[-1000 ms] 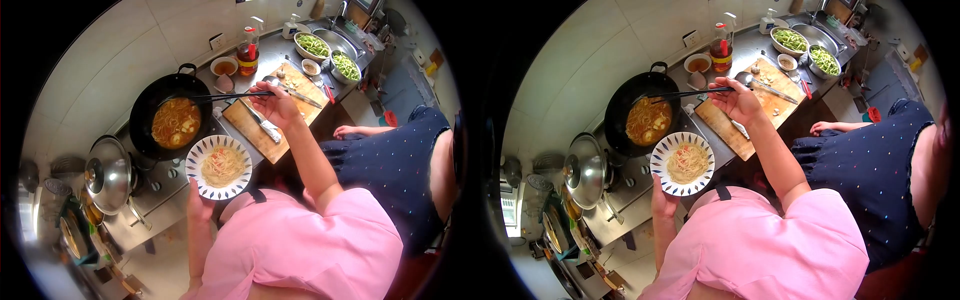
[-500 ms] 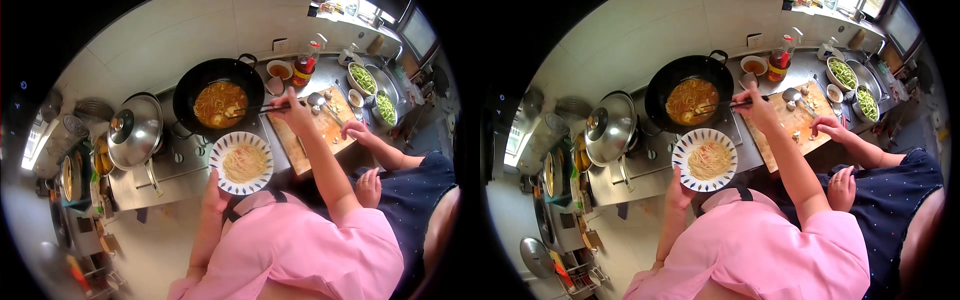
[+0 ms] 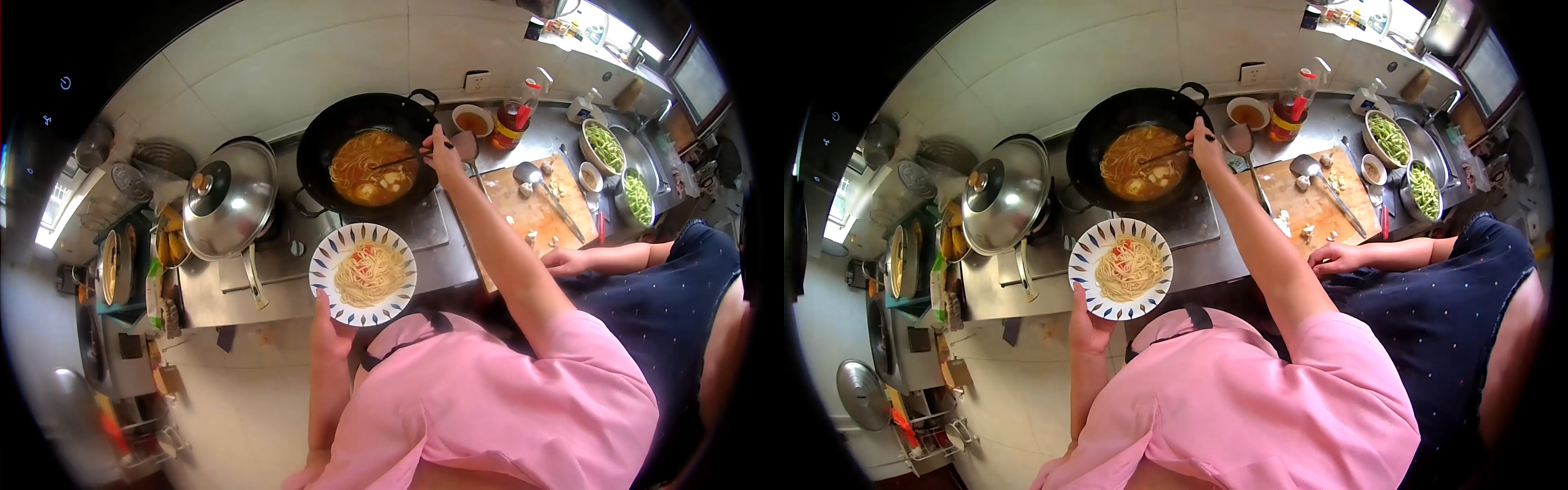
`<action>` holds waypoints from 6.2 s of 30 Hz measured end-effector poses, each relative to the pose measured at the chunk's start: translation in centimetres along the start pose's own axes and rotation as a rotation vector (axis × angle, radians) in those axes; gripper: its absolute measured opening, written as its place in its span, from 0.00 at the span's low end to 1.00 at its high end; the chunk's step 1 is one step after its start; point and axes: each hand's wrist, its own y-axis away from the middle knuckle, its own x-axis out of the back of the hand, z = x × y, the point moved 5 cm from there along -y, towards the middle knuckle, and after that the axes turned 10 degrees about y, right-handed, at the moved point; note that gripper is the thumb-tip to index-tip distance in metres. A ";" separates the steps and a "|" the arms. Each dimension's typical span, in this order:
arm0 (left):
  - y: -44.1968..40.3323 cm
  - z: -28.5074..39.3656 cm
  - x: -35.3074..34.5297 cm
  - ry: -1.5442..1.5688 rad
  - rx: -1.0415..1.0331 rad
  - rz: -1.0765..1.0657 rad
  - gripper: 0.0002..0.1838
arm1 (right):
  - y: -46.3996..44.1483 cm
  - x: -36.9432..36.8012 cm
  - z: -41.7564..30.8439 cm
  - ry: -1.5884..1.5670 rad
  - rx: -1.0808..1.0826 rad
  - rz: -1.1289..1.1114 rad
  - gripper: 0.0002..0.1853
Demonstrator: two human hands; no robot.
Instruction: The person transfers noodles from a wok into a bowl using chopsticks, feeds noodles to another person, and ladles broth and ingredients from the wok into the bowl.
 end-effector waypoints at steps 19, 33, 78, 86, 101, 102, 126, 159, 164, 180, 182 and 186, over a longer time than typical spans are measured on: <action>-0.1 2.9 2.5 -0.022 -0.005 -0.007 0.29 | -0.4 -6.2 1.3 0.189 0.087 0.071 0.19; -1.6 2.9 1.0 -0.064 0.039 -0.019 0.30 | 6.7 -1.9 -6.5 0.120 0.255 -0.010 0.18; 10.7 -14.8 -13.9 -0.245 0.736 -0.630 0.32 | 51.7 22.9 -6.5 -0.502 0.571 0.503 0.18; 12.9 -16.5 -15.7 -0.344 0.863 -0.810 0.31 | 60.2 19.8 -10.3 0.020 0.481 0.665 0.14; 13.5 -18.4 -14.9 -0.396 1.060 -0.863 0.32 | 59.6 19.8 -3.7 -0.496 0.566 0.925 0.19; 13.7 -18.4 -15.2 -0.389 1.068 -0.868 0.32 | 59.6 20.0 -4.4 -0.461 0.597 0.938 0.19; 18.7 -20.8 -23.3 -0.449 1.024 -0.969 0.30 | 67.5 22.6 -20.5 1.035 1.049 0.956 0.09; 19.9 -21.7 -23.5 -0.382 1.020 -0.990 0.30 | 68.9 22.3 -20.0 1.123 1.130 1.002 0.14; 19.9 -22.0 -24.1 -0.353 1.033 -0.990 0.30 | 68.8 22.8 -20.2 1.113 1.152 1.004 0.13; 19.1 -22.7 -24.4 -0.351 1.035 -0.980 0.31 | 68.2 23.4 -20.4 1.051 1.172 0.982 0.11; 18.9 -22.7 -24.5 -0.352 1.023 -0.974 0.31 | 68.1 23.5 -20.3 1.045 1.179 0.975 0.11; 18.3 -22.0 -24.7 -0.394 0.969 -0.943 0.31 | 67.6 23.4 -20.4 1.038 1.170 0.958 0.11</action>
